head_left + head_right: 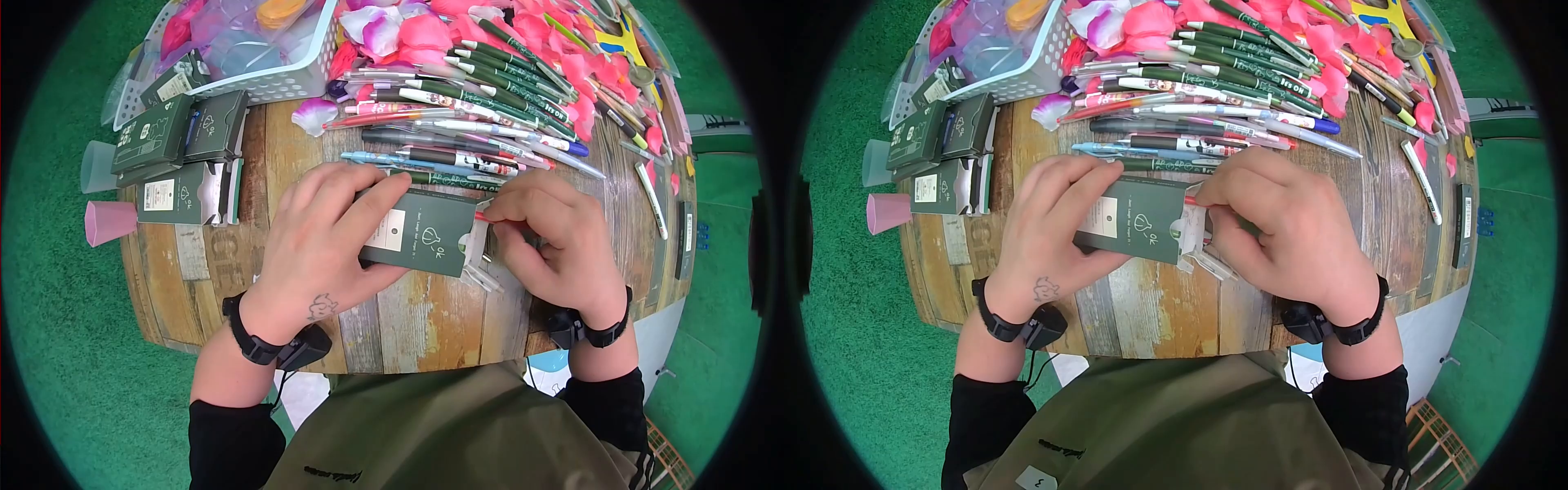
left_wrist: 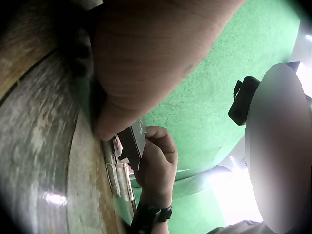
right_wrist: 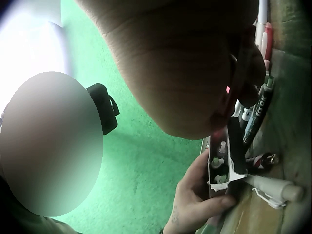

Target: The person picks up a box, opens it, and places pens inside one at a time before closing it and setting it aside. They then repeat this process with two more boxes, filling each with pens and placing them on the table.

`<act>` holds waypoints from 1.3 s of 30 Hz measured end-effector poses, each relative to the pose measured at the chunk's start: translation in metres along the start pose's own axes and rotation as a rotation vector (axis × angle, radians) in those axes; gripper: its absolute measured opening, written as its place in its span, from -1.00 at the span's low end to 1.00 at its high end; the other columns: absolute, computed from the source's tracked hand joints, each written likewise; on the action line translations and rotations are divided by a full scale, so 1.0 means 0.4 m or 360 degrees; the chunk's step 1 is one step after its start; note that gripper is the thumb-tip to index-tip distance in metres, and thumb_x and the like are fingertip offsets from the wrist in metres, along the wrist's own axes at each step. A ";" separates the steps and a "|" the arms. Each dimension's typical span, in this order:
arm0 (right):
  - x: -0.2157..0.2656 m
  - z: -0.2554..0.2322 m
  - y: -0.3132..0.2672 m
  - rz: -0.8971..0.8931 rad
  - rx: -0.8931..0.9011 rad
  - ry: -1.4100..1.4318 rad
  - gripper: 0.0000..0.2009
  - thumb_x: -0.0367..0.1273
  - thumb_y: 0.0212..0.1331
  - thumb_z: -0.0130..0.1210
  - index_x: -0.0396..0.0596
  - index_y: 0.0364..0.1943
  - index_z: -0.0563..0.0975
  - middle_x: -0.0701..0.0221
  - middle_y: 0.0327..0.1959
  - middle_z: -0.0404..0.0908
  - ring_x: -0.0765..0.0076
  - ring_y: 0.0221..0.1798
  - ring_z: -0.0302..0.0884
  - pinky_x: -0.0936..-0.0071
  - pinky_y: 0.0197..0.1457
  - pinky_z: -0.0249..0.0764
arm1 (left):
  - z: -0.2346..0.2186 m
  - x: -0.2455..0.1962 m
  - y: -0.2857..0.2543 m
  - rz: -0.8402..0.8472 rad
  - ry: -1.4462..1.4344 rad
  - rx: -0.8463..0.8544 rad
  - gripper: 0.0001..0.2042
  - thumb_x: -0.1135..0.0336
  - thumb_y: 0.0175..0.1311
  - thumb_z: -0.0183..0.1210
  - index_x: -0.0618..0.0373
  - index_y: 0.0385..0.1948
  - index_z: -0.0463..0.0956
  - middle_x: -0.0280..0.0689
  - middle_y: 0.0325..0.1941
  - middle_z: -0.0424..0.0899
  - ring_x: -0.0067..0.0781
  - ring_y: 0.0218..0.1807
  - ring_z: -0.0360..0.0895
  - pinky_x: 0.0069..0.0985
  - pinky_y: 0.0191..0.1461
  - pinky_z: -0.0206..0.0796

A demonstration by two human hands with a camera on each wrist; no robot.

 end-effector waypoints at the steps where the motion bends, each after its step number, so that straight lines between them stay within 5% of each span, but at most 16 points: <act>1: -0.001 -0.001 0.000 -0.0016 -0.0003 0.0002 -0.78 -0.57 0.05 0.23 -0.08 -0.20 0.70 0.29 -0.23 0.71 0.07 -0.21 0.72 0.24 -0.19 0.65 | 0.001 0.001 -0.001 -0.0003 0.0000 -0.0003 -0.25 0.19 -0.15 0.60 -0.02 0.24 0.59 -0.27 0.13 0.59 -0.05 0.21 0.53 -0.11 0.25 0.42; 5: 0.002 -0.006 -0.001 0.0004 -0.0067 0.0250 -0.78 -0.62 0.09 0.20 -0.13 -0.18 0.67 0.28 -0.21 0.71 0.22 -0.22 0.71 0.33 -0.18 0.62 | -0.002 -0.001 0.000 0.0001 -0.0007 0.0009 -0.25 0.21 -0.18 0.61 0.02 0.23 0.59 -0.24 0.15 0.59 -0.01 0.21 0.54 -0.10 0.26 0.43; 9: -0.001 -0.022 -0.015 0.0317 -0.0211 0.0850 -0.78 -0.63 0.15 0.20 -0.16 -0.12 0.66 0.33 -0.12 0.70 0.42 -0.21 0.63 0.46 -0.16 0.56 | -0.003 -0.003 0.001 0.0014 -0.0021 0.0023 -0.22 0.26 -0.23 0.63 0.09 0.22 0.59 -0.17 0.18 0.61 0.06 0.21 0.55 -0.07 0.30 0.44; 14: -0.024 -0.026 -0.008 0.0214 -0.0278 0.0392 -0.77 -0.51 0.20 0.33 -0.17 -0.05 0.67 0.37 -0.07 0.70 0.49 -0.22 0.57 0.50 -0.14 0.52 | -0.005 -0.002 0.001 -0.0047 -0.0036 -0.0025 -0.21 0.27 -0.22 0.64 0.11 0.24 0.58 -0.16 0.19 0.62 0.05 0.21 0.55 -0.08 0.31 0.43; 20: -0.027 -0.037 -0.015 0.0485 -0.0170 0.0929 -0.72 -0.44 0.27 0.37 -0.18 0.03 0.67 0.41 -0.19 0.73 0.48 -0.22 0.61 0.53 -0.11 0.53 | -0.022 0.012 0.004 -0.0149 -0.0050 -0.0236 -0.18 0.27 -0.21 0.66 0.16 0.26 0.55 -0.08 0.19 0.63 0.04 0.21 0.57 -0.14 0.31 0.42; 30: 0.000 -0.038 -0.024 -0.0030 -0.0368 0.0782 -0.77 -0.45 0.35 0.27 -0.19 0.04 0.69 0.28 -0.16 0.79 0.37 -0.21 0.75 0.41 -0.11 0.61 | -0.019 0.011 0.004 -0.0006 -0.0180 -0.0244 -0.20 0.25 -0.21 0.63 0.17 0.24 0.55 -0.08 0.18 0.63 0.06 0.16 0.59 -0.12 0.27 0.43; 36: 0.049 -0.036 -0.026 -0.0359 -0.0174 0.0244 -0.66 -0.29 0.38 0.26 -0.10 0.16 0.69 0.36 -0.28 0.75 0.24 -0.31 0.69 0.38 -0.26 0.55 | 0.021 0.026 -0.008 0.0285 -0.0483 -0.0125 -0.19 0.20 -0.19 0.65 0.21 0.24 0.52 -0.01 0.18 0.62 0.13 0.17 0.59 -0.06 0.25 0.45; 39: 0.065 -0.041 -0.018 -0.0378 -0.0230 0.0711 -0.72 -0.30 0.33 0.32 -0.05 0.08 0.73 0.38 -0.35 0.71 0.25 -0.37 0.63 0.37 -0.34 0.50 | 0.039 0.040 -0.024 0.0204 -0.0693 -0.0066 -0.16 0.19 -0.14 0.66 0.22 0.29 0.47 0.01 0.22 0.60 0.09 0.21 0.59 -0.06 0.26 0.46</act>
Point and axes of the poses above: each hand's wrist, its own y-axis towards the middle knuckle, its own z-axis out of the palm, x = y × z, the point moved 3 cm from there along y, towards the middle knuckle
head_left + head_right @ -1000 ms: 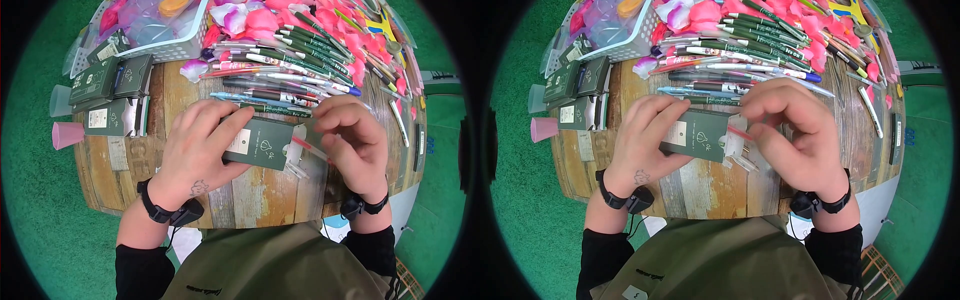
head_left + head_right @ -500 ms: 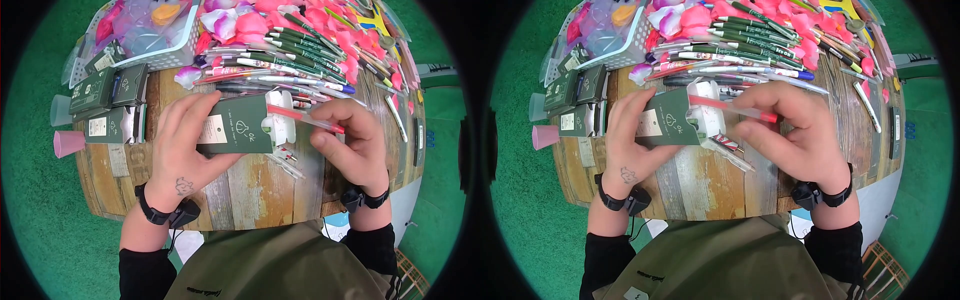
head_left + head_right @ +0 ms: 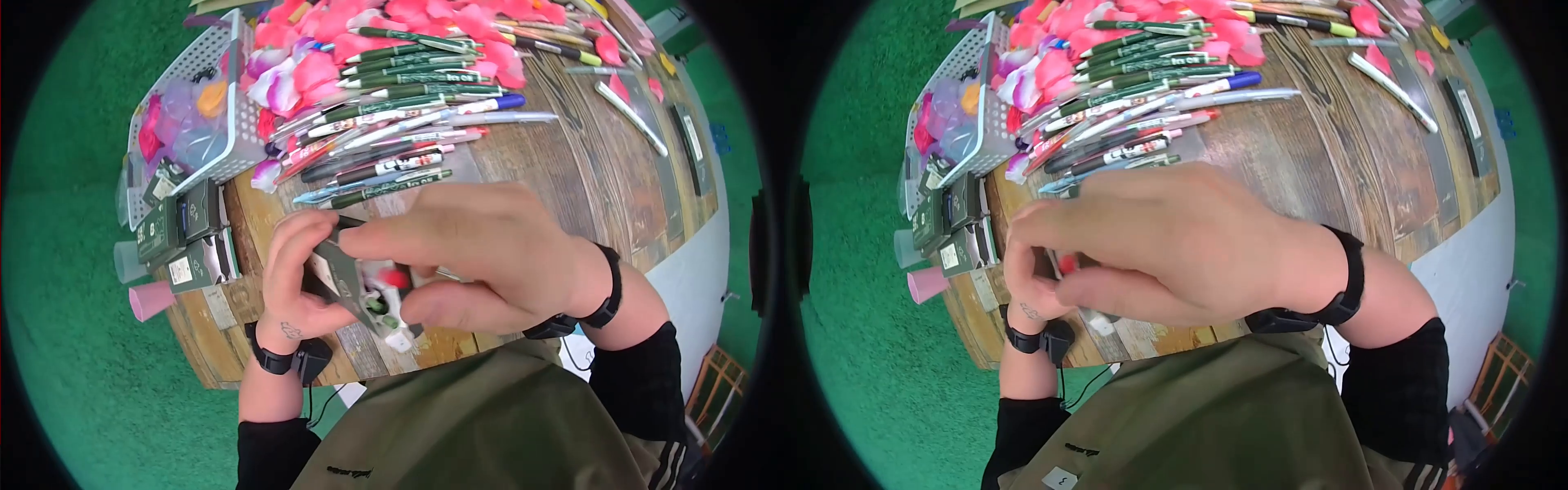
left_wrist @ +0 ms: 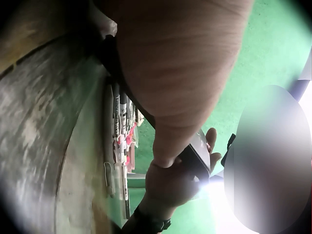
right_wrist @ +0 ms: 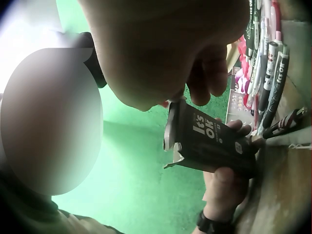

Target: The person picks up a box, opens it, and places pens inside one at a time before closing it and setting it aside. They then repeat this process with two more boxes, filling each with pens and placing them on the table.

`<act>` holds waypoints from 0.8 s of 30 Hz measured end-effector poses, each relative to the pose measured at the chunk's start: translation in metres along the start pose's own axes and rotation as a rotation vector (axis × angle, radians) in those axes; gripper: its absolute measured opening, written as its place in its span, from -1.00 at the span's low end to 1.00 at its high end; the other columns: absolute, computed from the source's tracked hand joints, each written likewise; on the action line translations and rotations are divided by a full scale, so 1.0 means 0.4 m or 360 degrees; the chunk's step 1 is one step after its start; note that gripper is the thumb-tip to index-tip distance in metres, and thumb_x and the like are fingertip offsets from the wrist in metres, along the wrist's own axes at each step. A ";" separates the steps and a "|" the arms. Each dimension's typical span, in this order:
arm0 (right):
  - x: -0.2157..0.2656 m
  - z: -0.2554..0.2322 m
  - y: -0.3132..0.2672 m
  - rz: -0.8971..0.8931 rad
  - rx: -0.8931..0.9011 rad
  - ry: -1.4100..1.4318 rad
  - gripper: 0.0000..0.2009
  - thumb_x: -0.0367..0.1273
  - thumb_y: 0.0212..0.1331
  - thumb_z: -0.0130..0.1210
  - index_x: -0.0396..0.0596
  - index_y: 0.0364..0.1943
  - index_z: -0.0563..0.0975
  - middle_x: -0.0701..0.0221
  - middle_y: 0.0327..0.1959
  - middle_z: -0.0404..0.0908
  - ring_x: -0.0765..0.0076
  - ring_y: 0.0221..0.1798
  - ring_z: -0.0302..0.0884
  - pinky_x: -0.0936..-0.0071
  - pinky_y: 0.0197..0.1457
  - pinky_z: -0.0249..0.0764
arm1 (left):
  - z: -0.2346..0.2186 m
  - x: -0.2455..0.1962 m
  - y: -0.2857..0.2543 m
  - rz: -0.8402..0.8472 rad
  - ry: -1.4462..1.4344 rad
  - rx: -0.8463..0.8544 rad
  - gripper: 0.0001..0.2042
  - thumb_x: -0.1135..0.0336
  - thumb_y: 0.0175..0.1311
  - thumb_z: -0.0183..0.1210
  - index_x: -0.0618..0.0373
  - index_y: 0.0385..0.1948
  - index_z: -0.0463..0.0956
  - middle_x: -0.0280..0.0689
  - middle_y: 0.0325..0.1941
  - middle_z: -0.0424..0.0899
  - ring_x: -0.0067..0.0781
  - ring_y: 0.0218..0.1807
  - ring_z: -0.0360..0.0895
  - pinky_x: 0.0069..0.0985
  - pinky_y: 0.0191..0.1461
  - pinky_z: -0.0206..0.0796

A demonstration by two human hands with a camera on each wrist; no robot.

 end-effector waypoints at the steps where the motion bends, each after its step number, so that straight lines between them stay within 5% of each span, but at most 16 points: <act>1: 0.000 0.000 0.000 -0.0030 -0.0050 0.0102 -0.73 -0.31 0.32 0.34 -0.03 0.05 0.74 0.39 -0.37 0.69 0.25 -0.39 0.62 0.38 -0.36 0.49 | 0.003 0.004 -0.009 -0.0072 -0.0098 -0.0011 -0.15 0.19 -0.14 0.65 0.22 0.30 0.46 0.01 0.23 0.60 0.08 0.22 0.59 -0.07 0.26 0.46; 10: -0.027 0.018 -0.033 -0.0116 -0.0269 0.0003 -0.90 -0.39 0.24 0.38 0.15 -0.21 0.72 0.55 -0.43 0.62 0.36 -0.41 0.58 0.40 -0.43 0.43 | 0.009 0.013 -0.028 -0.0097 -0.0139 0.0060 -0.14 0.14 -0.07 0.65 0.25 0.31 0.40 0.08 0.24 0.56 0.02 0.25 0.57 -0.09 0.35 0.40; 18: -0.039 0.023 -0.026 -0.0067 -0.0190 0.0070 -0.91 -0.37 0.24 0.41 0.07 -0.21 0.74 0.50 -0.45 0.64 0.43 -0.47 0.59 0.45 -0.44 0.42 | 0.007 -0.005 -0.040 -0.0279 -0.0259 -0.0067 -0.13 0.16 -0.10 0.66 0.24 0.32 0.41 0.07 0.23 0.57 0.02 0.23 0.57 -0.11 0.31 0.43; 24: -0.035 -0.018 -0.015 0.0098 -0.0085 0.0134 -0.90 -0.47 0.26 0.32 -0.03 -0.17 0.70 0.48 -0.41 0.67 0.49 -0.42 0.63 0.52 -0.36 0.49 | 0.005 -0.017 0.003 0.0145 -0.0070 -0.0040 -0.18 0.24 -0.14 0.63 0.24 0.27 0.47 0.05 0.19 0.61 0.05 0.19 0.59 -0.10 0.27 0.43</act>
Point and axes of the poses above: each hand's wrist, its own y-axis towards the middle knuckle, its own z-axis out of the palm, x = y × z, the point moved 3 cm from there along y, towards the middle knuckle
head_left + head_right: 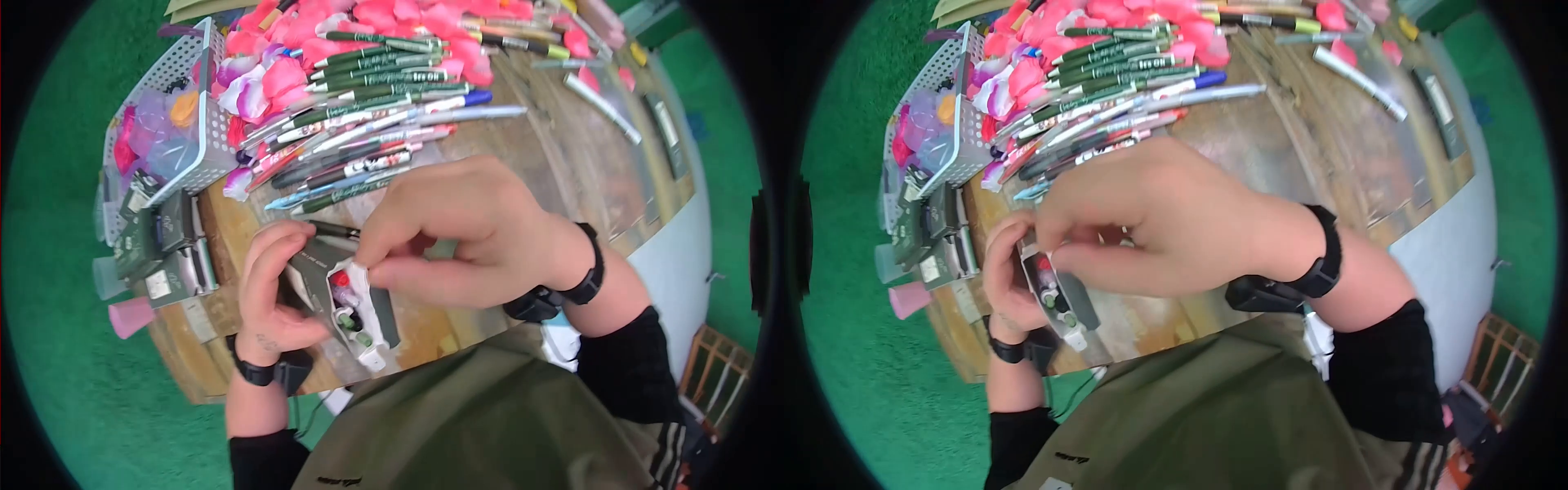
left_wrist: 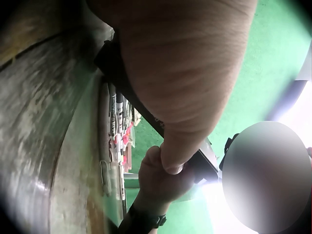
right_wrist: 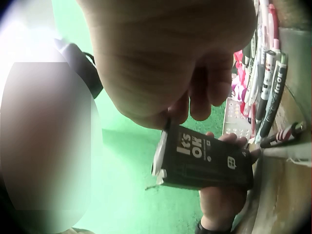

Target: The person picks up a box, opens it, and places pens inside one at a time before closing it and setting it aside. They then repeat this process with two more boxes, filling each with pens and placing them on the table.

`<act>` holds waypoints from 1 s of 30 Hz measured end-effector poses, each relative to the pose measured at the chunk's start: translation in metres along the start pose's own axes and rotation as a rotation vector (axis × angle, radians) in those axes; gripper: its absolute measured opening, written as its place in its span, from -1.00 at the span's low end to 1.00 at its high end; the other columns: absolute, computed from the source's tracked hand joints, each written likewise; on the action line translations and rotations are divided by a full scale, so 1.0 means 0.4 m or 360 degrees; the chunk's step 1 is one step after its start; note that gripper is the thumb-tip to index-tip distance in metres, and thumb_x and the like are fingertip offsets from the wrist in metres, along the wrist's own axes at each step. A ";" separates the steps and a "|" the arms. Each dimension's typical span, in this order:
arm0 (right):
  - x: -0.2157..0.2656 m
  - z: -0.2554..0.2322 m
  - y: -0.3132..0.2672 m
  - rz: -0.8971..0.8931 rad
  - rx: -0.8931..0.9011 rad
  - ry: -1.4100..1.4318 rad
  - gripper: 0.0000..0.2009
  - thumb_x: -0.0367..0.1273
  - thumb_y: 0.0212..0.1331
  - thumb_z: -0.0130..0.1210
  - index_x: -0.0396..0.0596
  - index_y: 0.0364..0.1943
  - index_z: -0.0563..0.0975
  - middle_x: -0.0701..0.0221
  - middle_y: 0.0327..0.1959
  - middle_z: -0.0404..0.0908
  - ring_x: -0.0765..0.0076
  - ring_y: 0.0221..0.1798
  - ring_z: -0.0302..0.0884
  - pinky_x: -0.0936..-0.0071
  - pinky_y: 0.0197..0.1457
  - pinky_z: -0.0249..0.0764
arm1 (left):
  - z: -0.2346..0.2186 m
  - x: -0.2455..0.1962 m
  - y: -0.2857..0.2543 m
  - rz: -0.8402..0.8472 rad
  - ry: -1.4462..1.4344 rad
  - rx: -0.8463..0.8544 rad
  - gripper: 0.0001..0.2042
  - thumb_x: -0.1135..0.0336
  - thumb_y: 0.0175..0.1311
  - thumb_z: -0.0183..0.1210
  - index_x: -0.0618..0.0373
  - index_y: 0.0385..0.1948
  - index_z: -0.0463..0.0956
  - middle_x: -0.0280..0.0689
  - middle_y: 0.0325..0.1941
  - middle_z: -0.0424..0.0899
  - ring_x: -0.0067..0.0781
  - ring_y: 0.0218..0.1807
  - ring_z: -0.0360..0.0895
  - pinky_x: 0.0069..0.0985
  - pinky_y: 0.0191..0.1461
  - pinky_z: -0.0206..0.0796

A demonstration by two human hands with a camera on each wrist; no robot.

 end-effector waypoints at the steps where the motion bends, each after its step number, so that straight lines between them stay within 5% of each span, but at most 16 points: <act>1: 0.001 -0.017 0.004 0.0068 0.0022 0.0005 -0.88 -0.49 0.27 0.29 -0.04 -0.14 0.68 0.49 -0.41 0.67 0.52 -0.41 0.64 0.54 -0.33 0.50 | 0.001 0.002 -0.001 0.0017 -0.0023 -0.0006 -0.17 0.23 -0.15 0.64 0.24 0.27 0.47 0.05 0.19 0.61 0.06 0.18 0.59 -0.10 0.27 0.43; 3: -0.027 -0.080 -0.004 0.0183 -0.0376 0.0177 -0.81 -0.56 0.34 0.23 -0.11 -0.02 0.66 0.59 -0.24 0.70 0.72 -0.27 0.59 0.65 -0.27 0.48 | 0.001 -0.011 0.013 0.0058 0.0001 0.0011 -0.18 0.21 -0.20 0.65 0.23 0.23 0.50 0.00 0.18 0.62 0.07 0.14 0.60 -0.09 0.24 0.45; 5: -0.034 -0.163 0.003 0.0599 -0.0782 0.0154 -0.82 -0.46 0.39 0.21 -0.10 0.01 0.67 0.60 -0.25 0.69 0.78 -0.31 0.52 0.67 -0.23 0.46 | -0.015 -0.026 0.028 0.0101 0.0108 0.0089 -0.19 0.20 -0.22 0.66 0.22 0.20 0.53 -0.03 0.17 0.63 0.07 0.13 0.60 -0.09 0.22 0.45; 7: -0.082 -0.232 -0.006 0.0713 -0.0807 0.0011 -0.83 -0.43 0.39 0.22 -0.12 -0.02 0.69 0.64 -0.33 0.66 0.78 -0.37 0.48 0.70 -0.30 0.37 | -0.019 -0.034 0.033 0.0115 0.0114 0.0049 -0.23 0.22 -0.23 0.65 0.20 0.16 0.56 -0.07 0.15 0.64 0.07 0.10 0.61 -0.08 0.19 0.46; 12: -0.108 -0.190 -0.005 0.1047 -0.0108 -0.0780 -0.88 -0.42 0.33 0.28 -0.17 -0.17 0.73 0.58 -0.39 0.64 0.73 -0.35 0.49 0.62 -0.29 0.42 | -0.033 -0.045 0.039 0.0145 0.0102 0.0011 -0.25 0.24 -0.24 0.65 0.18 0.15 0.58 -0.09 0.14 0.65 0.05 0.07 0.62 -0.09 0.17 0.48; 15: -0.085 -0.124 0.012 0.0882 0.0144 -0.0638 -0.86 -0.50 0.27 0.32 -0.15 -0.12 0.73 0.57 -0.34 0.63 0.72 -0.34 0.47 0.65 -0.27 0.36 | -0.033 -0.047 0.038 0.0170 0.0087 -0.0032 -0.25 0.24 -0.25 0.65 0.17 0.14 0.58 -0.09 0.14 0.65 0.05 0.06 0.63 -0.10 0.15 0.49; 16: -0.085 -0.101 0.018 0.0726 0.0266 -0.0714 -0.84 -0.48 0.23 0.35 -0.16 -0.13 0.73 0.44 -0.32 0.67 0.56 -0.33 0.57 0.54 -0.26 0.45 | -0.034 -0.048 0.038 0.0179 0.0083 -0.0051 -0.25 0.24 -0.25 0.65 0.17 0.14 0.58 -0.09 0.14 0.65 0.05 0.06 0.63 -0.10 0.14 0.49; 19: -0.097 -0.045 0.016 0.0387 0.0327 -0.1024 -0.82 -0.45 0.20 0.38 -0.15 -0.12 0.73 0.32 -0.30 0.69 0.27 -0.27 0.67 0.38 -0.20 0.56 | -0.036 -0.051 0.037 0.0187 0.0090 -0.0082 -0.25 0.23 -0.26 0.65 0.17 0.14 0.59 -0.09 0.13 0.66 0.05 0.06 0.62 -0.11 0.13 0.50; 20: -0.097 -0.038 0.013 0.0441 0.0330 -0.1093 -0.79 -0.41 0.16 0.40 -0.11 -0.12 0.74 0.25 -0.24 0.69 0.04 -0.18 0.69 0.25 -0.11 0.61 | -0.036 -0.049 0.036 0.0186 0.0099 -0.0078 -0.25 0.24 -0.26 0.65 0.17 0.14 0.59 -0.09 0.13 0.66 0.06 0.06 0.62 -0.11 0.13 0.50; 30: -0.086 -0.028 -0.001 0.0476 0.0470 -0.1367 -0.85 -0.28 0.19 0.35 0.00 -0.23 0.71 0.34 -0.22 0.66 0.02 -0.15 0.69 0.12 -0.14 0.61 | -0.032 -0.025 0.032 0.0121 0.0166 -0.0062 -0.24 0.20 -0.24 0.66 0.20 0.14 0.58 -0.06 0.13 0.66 0.06 0.06 0.63 -0.12 0.15 0.49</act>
Point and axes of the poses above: each hand's wrist, its own y-axis towards the middle knuckle, its own z-axis out of the palm, x = y × z, the point moved 3 cm from there along y, towards the middle knuckle
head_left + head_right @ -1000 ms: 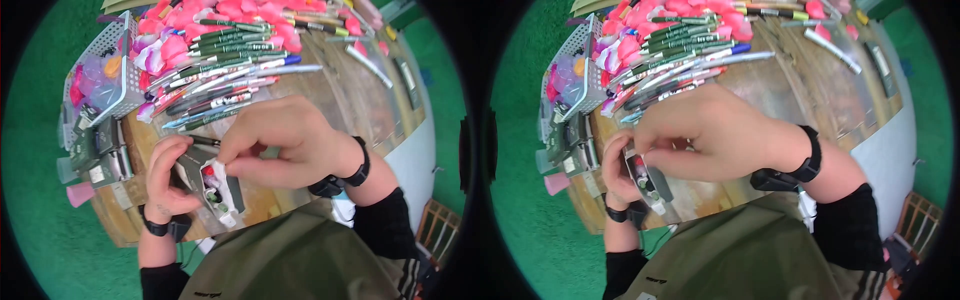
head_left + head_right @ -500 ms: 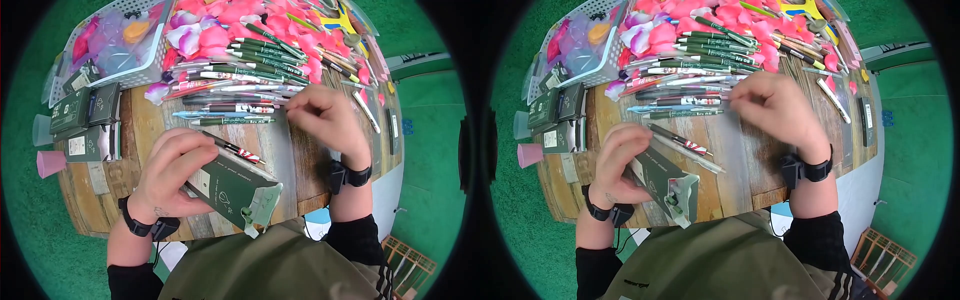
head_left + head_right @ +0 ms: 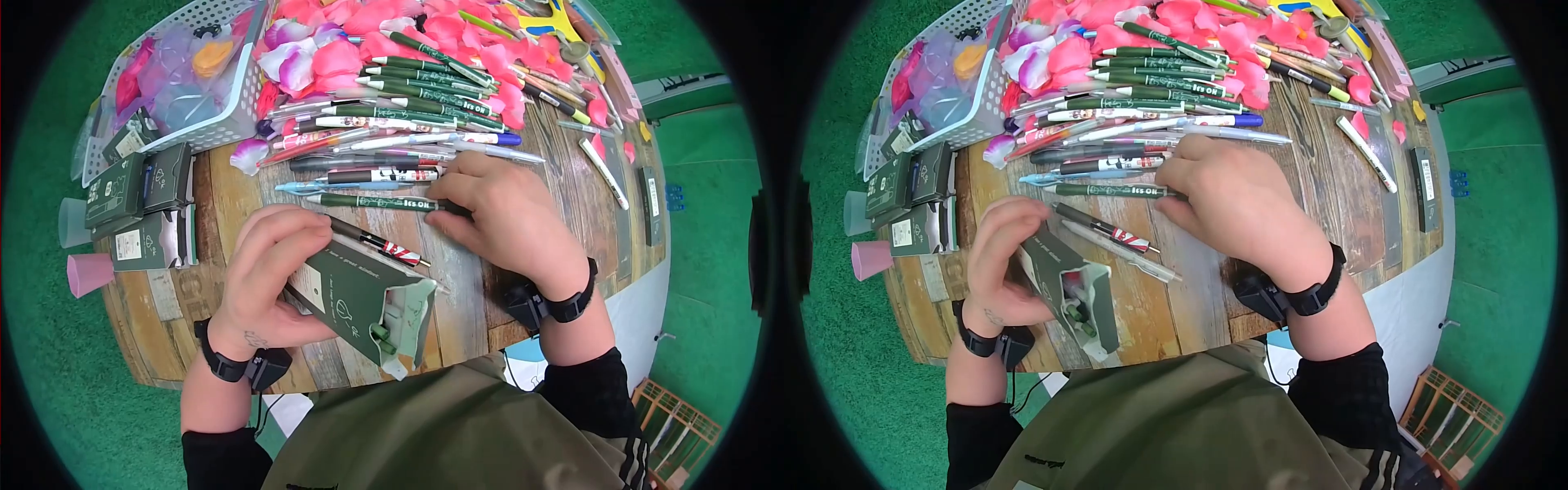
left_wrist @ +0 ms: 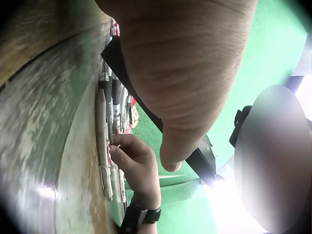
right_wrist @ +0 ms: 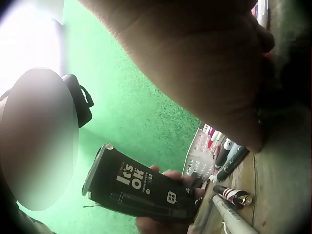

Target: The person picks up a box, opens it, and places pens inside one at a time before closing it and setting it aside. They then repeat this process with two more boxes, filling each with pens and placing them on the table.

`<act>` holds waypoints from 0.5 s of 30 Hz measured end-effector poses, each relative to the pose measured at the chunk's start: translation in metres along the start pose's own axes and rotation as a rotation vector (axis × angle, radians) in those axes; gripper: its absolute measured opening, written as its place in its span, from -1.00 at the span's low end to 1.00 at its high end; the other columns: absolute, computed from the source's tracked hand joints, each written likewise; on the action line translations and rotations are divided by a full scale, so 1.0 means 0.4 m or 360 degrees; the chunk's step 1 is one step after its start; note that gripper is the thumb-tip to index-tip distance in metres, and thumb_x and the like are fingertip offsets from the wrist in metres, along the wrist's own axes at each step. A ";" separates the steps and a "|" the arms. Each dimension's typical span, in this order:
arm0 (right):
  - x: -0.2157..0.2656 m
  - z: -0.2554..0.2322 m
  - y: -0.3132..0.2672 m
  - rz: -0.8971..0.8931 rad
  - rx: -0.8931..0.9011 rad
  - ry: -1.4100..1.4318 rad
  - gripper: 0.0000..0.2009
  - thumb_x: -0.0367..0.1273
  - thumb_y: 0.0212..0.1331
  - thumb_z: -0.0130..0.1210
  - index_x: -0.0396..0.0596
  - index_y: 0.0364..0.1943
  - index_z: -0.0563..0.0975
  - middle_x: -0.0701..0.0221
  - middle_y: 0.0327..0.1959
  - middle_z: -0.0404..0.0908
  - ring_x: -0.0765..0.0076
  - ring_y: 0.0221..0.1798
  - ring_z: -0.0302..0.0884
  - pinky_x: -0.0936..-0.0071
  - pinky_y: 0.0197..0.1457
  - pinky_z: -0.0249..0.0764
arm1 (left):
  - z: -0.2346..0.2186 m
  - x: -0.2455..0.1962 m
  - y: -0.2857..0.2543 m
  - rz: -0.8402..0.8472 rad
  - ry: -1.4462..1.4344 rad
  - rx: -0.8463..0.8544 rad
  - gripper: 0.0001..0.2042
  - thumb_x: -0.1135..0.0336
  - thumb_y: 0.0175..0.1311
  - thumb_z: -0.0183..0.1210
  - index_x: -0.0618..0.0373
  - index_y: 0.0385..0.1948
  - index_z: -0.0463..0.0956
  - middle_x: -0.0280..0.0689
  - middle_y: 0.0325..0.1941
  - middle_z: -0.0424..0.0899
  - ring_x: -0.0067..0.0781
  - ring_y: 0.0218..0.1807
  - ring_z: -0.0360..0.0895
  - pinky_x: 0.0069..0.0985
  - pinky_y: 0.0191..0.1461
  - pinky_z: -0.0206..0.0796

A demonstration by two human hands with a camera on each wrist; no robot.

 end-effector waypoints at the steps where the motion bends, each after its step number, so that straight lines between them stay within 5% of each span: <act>1: 0.003 -0.001 0.000 -0.0008 -0.0017 -0.0057 -0.85 -0.28 0.21 0.34 0.00 -0.25 0.70 0.34 -0.23 0.66 0.02 -0.16 0.69 0.12 -0.14 0.61 | -0.001 0.002 0.000 -0.0006 0.0001 0.0005 -0.24 0.19 -0.24 0.67 0.21 0.15 0.58 -0.05 0.13 0.66 0.06 0.06 0.63 -0.12 0.15 0.48; 15: 0.014 -0.035 0.004 -0.0031 -0.0362 0.0337 -0.83 -0.28 0.36 0.24 -0.06 -0.13 0.66 0.25 -0.29 0.72 -0.03 -0.21 0.69 0.12 -0.18 0.58 | 0.001 0.015 -0.015 -0.0052 -0.0112 -0.0026 -0.18 0.18 -0.21 0.68 0.24 0.21 0.52 0.01 0.15 0.65 0.04 0.11 0.62 -0.13 0.18 0.47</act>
Point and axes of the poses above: each hand's wrist, its own y-axis towards the middle knuckle, its own z-axis out of the palm, x = y × z, the point moved 3 cm from there along y, towards the middle knuckle
